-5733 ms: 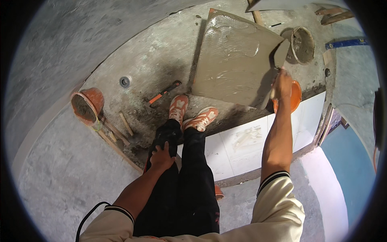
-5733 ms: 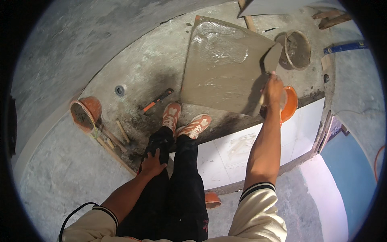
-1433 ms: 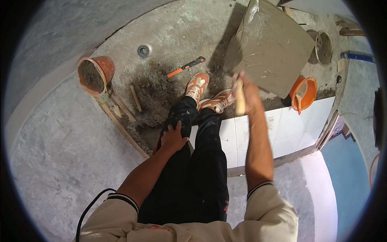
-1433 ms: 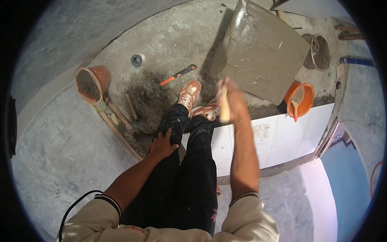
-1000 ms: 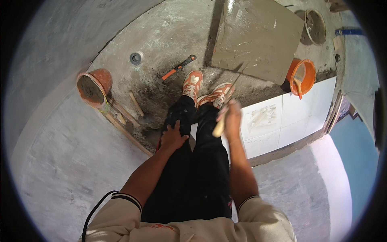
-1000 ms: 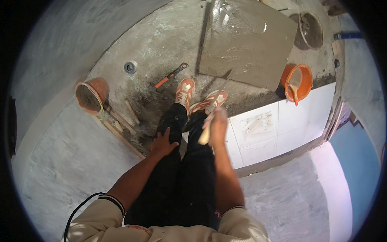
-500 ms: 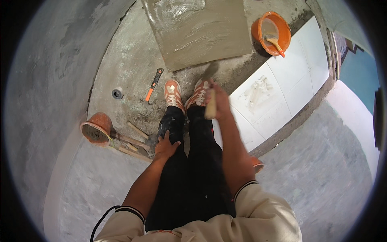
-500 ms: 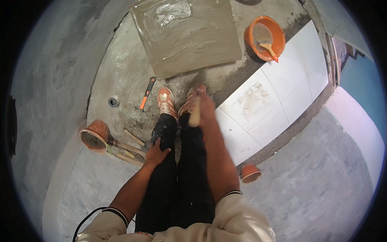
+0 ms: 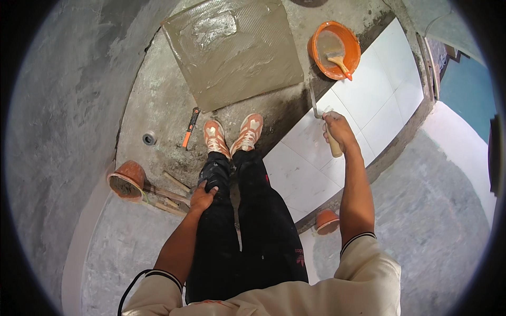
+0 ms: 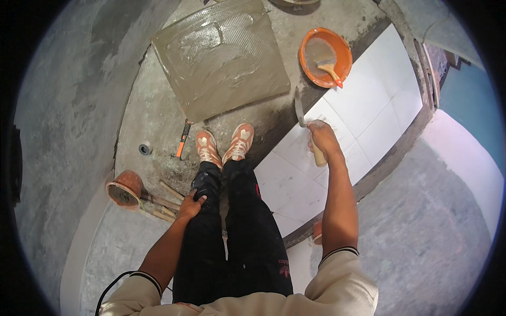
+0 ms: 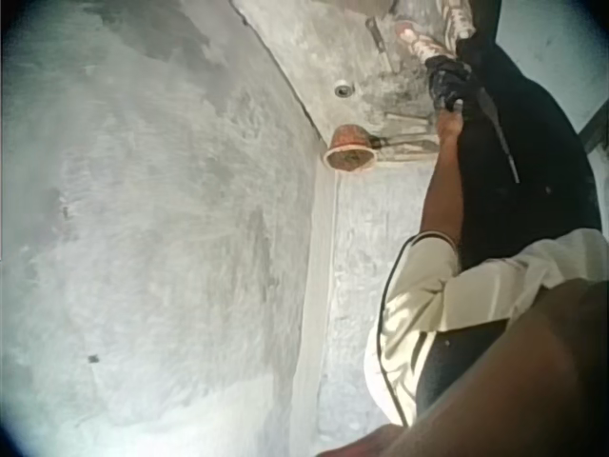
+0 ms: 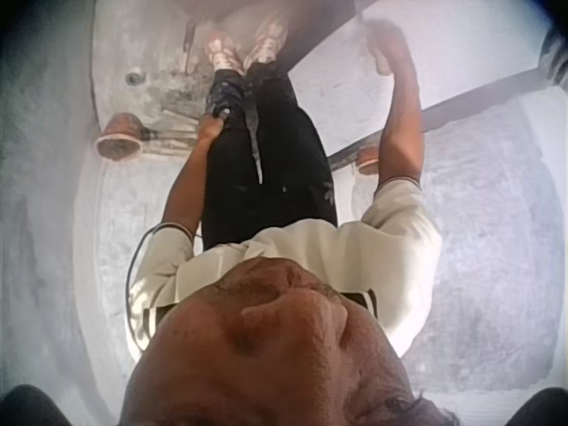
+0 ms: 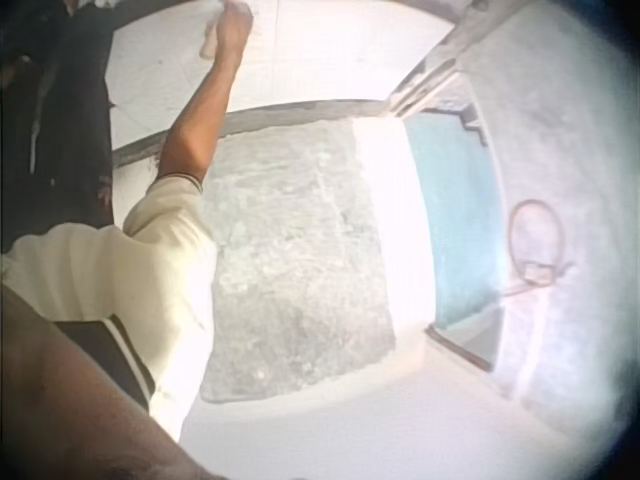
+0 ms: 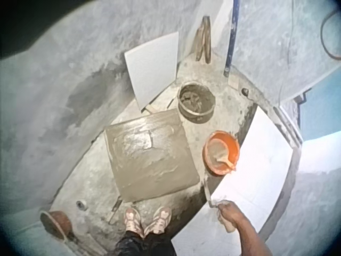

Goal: The person spreads cement on the floor using a trowel, levels it with a wooden straightedge, and applies adhesive to the back of a tile. The person then places the tile onto the prepared cement bed.

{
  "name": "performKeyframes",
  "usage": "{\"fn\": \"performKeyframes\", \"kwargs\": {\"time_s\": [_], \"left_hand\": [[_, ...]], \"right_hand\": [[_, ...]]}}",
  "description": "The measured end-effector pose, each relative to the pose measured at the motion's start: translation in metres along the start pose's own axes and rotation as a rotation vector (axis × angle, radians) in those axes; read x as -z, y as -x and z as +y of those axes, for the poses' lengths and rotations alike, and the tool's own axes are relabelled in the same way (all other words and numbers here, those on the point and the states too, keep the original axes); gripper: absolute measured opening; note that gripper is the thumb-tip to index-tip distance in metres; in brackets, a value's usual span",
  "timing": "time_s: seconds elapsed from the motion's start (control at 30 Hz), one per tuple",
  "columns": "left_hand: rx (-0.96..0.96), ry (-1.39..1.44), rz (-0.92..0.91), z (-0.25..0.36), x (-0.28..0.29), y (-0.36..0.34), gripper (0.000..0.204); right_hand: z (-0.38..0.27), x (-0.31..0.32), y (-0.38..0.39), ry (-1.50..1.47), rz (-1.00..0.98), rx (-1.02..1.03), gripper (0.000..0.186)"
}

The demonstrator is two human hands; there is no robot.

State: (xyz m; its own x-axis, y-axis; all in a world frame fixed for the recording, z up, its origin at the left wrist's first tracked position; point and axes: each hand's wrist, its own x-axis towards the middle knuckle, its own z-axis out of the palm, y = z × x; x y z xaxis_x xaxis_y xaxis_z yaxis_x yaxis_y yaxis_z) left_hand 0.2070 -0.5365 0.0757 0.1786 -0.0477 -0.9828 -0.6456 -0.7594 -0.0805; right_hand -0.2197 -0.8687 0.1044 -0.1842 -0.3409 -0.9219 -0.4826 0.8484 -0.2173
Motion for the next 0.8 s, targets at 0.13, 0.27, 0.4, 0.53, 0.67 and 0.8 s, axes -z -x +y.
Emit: {"fn": "performKeyframes", "kwargs": {"time_s": [0.13,0.27,0.4,0.53,0.67,0.8], "left_hand": [[0.024,0.333,0.076,-0.04,-0.006,-0.02,0.073],[0.066,0.503,0.18,-0.052,0.004,-0.008,0.067],[0.091,0.623,0.199,-0.068,0.004,-0.002,0.061],[0.051,0.609,0.214,-0.093,-0.008,0.0,0.055],[-0.071,0.776,0.237,-0.107,-0.022,-0.001,0.053],[0.088,0.743,0.209,-0.089,-0.022,0.012,0.053]], "right_hand": [[-0.007,0.029,-0.017,0.086,-0.115,-0.044,0.033],[-0.031,0.042,-0.027,0.162,-0.193,-0.054,0.033],[-0.056,0.05,-0.04,0.174,-0.254,-0.038,0.033],[-0.104,0.043,-0.063,0.111,-0.258,0.078,0.031],[-0.162,0.037,-0.11,-0.001,-0.272,0.176,0.031],[-0.245,0.028,-0.137,0.083,-0.252,0.293,0.034]]}}
